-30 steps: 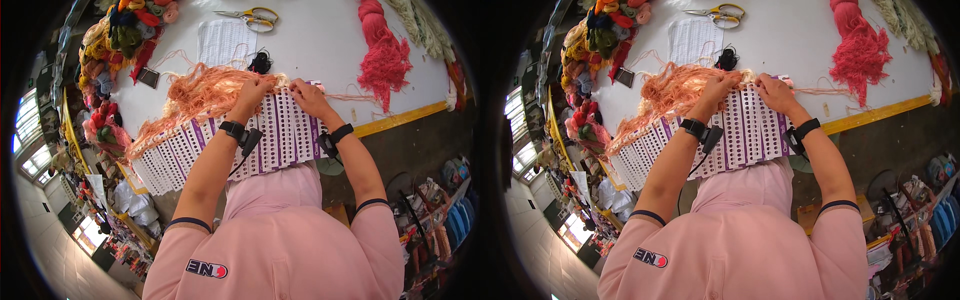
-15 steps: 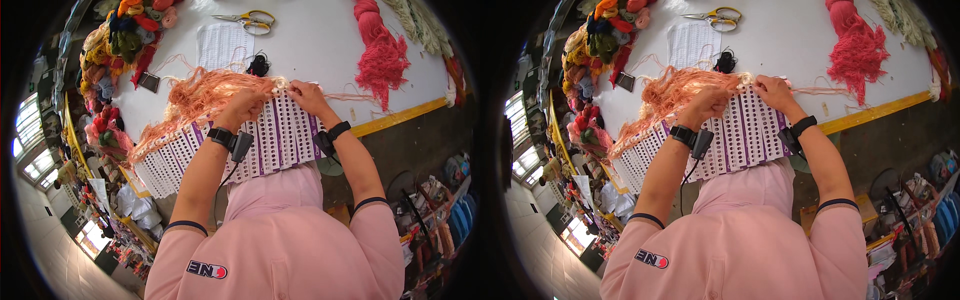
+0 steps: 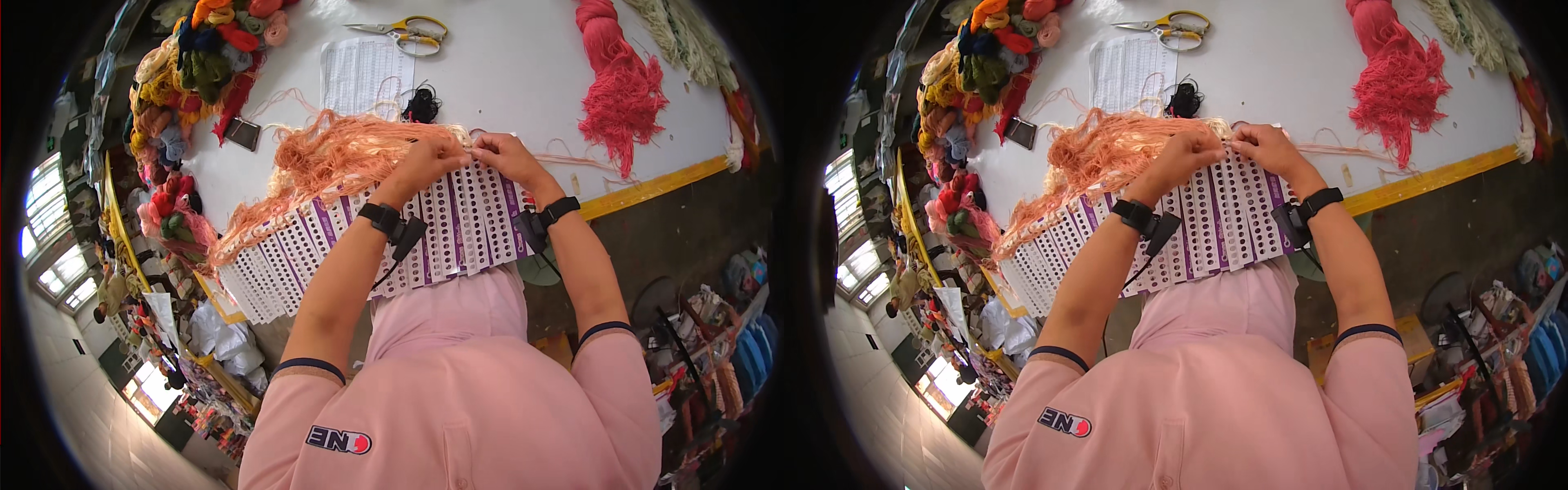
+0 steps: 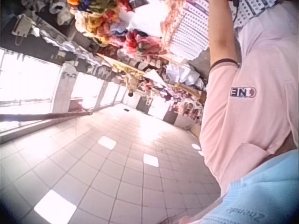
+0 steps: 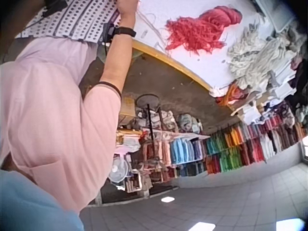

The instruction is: The person threads strands of peach yarn through the holes of a paper organizer by hand, then sets it aside to pick up pink yarn and threads it through the remaining holes.

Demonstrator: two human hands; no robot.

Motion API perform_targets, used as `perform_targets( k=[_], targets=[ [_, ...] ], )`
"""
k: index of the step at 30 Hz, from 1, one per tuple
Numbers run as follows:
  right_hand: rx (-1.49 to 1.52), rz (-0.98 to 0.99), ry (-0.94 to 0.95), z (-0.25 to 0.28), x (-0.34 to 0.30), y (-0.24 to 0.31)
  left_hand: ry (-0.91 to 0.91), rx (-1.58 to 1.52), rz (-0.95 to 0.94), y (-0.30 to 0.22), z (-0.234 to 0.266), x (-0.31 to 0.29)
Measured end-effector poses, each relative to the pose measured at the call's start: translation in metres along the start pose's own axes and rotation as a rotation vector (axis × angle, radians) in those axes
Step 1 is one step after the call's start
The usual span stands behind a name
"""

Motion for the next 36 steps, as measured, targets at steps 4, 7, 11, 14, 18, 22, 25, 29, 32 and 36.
perform_targets(
  k=[4,7,11,14,18,22,25,29,32,36],
  targets=[
    [-0.291,-0.061,-0.092,0.015,-0.012,-0.010,-0.271,-0.311,0.161,0.019,0.108,-0.046],
    [-0.320,-0.001,-0.039,-0.007,0.006,0.005,-0.677,-0.819,-0.130,0.061,0.297,-0.180],
    [-0.390,-0.029,-0.045,-0.006,0.007,0.005,-1.371,-0.155,0.269,0.040,0.353,-0.297],
    [-0.663,-0.005,-0.203,0.002,-0.010,0.012,-0.664,-0.155,0.130,-0.015,0.231,-0.178],
    [-0.630,0.152,-0.245,-0.025,-0.027,0.040,-0.135,-1.094,-0.016,-0.021,0.068,-0.114],
    [-0.536,0.117,-0.294,-0.051,-0.029,0.067,-0.123,-1.275,-0.031,-0.034,0.030,-0.113],
    [0.008,0.111,-0.210,-0.097,-0.028,0.110,-0.148,-1.260,-0.011,-0.031,0.025,-0.121],
    [0.294,0.089,-0.043,-0.138,-0.022,0.119,0.035,-1.212,-0.072,-0.034,0.012,-0.118],
    [0.525,0.011,-0.046,-0.139,-0.034,0.122,0.024,-1.275,-0.096,-0.043,0.011,-0.124],
    [0.487,0.022,-0.025,-0.136,-0.033,0.107,-0.011,-1.263,-0.122,-0.042,0.017,-0.131]
  ],
)
Point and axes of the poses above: each hand's wrist, its own x-axis towards the middle knuckle, its own z-axis out of the back of the hand, y = z × x, the point moved 9 cm from there along x, towards the middle knuckle, and after that the axes turned 9 degrees about y, right-handed, at the moved point
